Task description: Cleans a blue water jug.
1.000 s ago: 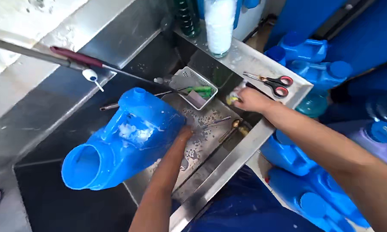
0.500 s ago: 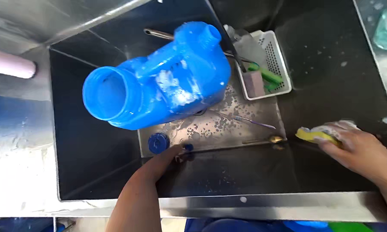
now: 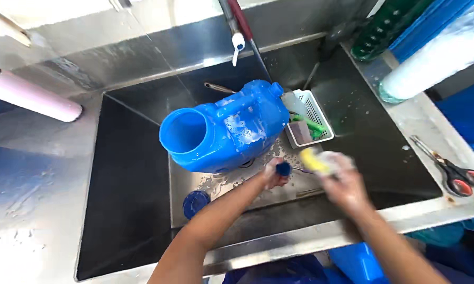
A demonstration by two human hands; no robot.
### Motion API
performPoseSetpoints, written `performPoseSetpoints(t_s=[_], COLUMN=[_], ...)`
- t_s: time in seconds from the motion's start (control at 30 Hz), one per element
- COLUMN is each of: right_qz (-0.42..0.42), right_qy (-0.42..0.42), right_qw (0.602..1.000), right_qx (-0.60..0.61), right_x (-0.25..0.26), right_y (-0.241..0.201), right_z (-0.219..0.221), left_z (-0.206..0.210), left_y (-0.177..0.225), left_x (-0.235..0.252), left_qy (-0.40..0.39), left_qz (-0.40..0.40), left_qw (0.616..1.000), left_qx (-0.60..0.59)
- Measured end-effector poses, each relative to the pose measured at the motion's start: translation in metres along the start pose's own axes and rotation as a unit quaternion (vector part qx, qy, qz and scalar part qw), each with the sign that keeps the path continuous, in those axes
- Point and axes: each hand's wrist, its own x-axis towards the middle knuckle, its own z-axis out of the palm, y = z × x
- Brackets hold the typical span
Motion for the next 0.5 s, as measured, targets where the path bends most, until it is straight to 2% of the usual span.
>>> performPoseSetpoints(t_s=[0.03,0.07,0.1,0.13,0.17,0.2,0.23,0.27,0.3,0.33,0.37,0.4,0.43,0.47,0.5], right_qz=[-0.045,-0.073,-0.068,-0.033,0.025,0.094,0.156,0.187,0.194,0.201,0.241,0.298,0.341,0.346,0.297], right_qy=[-0.009,-0.009,-0.023,-0.053,-0.084,-0.116,-0.151,-0.196,-0.249,-0.288,-0.296,-0.292,-0.296,-0.312,-0.310], right_qw=[0.998,0.995,0.995,0.998,0.993,0.967,0.909,0.831,0.761,0.720,0.700,0.701,0.740,0.785,0.839], right_qx=[-0.038,-0.070,-0.067,-0.019,0.074,0.208,0.355,0.486,0.567,0.599,0.604,0.578,0.499,0.408,0.336], right_x=[-0.001,-0.001,-0.001,-0.003,-0.007,-0.008,-0.009,-0.011,-0.013,-0.011,-0.011,-0.013,-0.012,-0.005,0.009], right_y=[-0.020,-0.036,-0.051,-0.064,-0.073,-0.075,-0.072,-0.064,-0.059,-0.062,-0.076,-0.096,-0.115,-0.125,-0.128], right_z=[0.024,0.040,0.049,0.053,0.057,0.059,0.064,0.071,0.079,0.087,0.095,0.100,0.097,0.090,0.076], left_z=[0.020,0.031,0.033,0.027,0.019,0.012,0.005,-0.002,-0.009,-0.019,-0.029,-0.040,-0.055,-0.074,-0.095], left_y=[0.031,0.053,0.063,0.067,0.068,0.067,0.062,0.051,0.038,0.030,0.020,0.003,-0.014,-0.021,-0.018], left_x=[-0.023,-0.044,-0.061,-0.076,-0.090,-0.107,-0.125,-0.142,-0.151,-0.156,-0.159,-0.163,-0.167,-0.176,-0.187], left_qy=[0.011,0.038,0.071,0.091,0.108,0.120,0.133,0.152,0.178,0.189,0.194,0.201,0.212,0.212,0.197], left_qz=[0.026,0.049,0.069,0.086,0.091,0.112,0.176,0.295,0.436,0.523,0.545,0.510,0.431,0.318,0.195], left_qw=[0.999,0.998,0.991,0.971,0.935,0.893,0.854,0.808,0.748,0.704,0.695,0.720,0.757,0.784,0.796], left_qx=[-0.028,0.007,0.093,0.204,0.325,0.418,0.471,0.486,0.467,0.441,0.426,0.426,0.443,0.489,0.538])
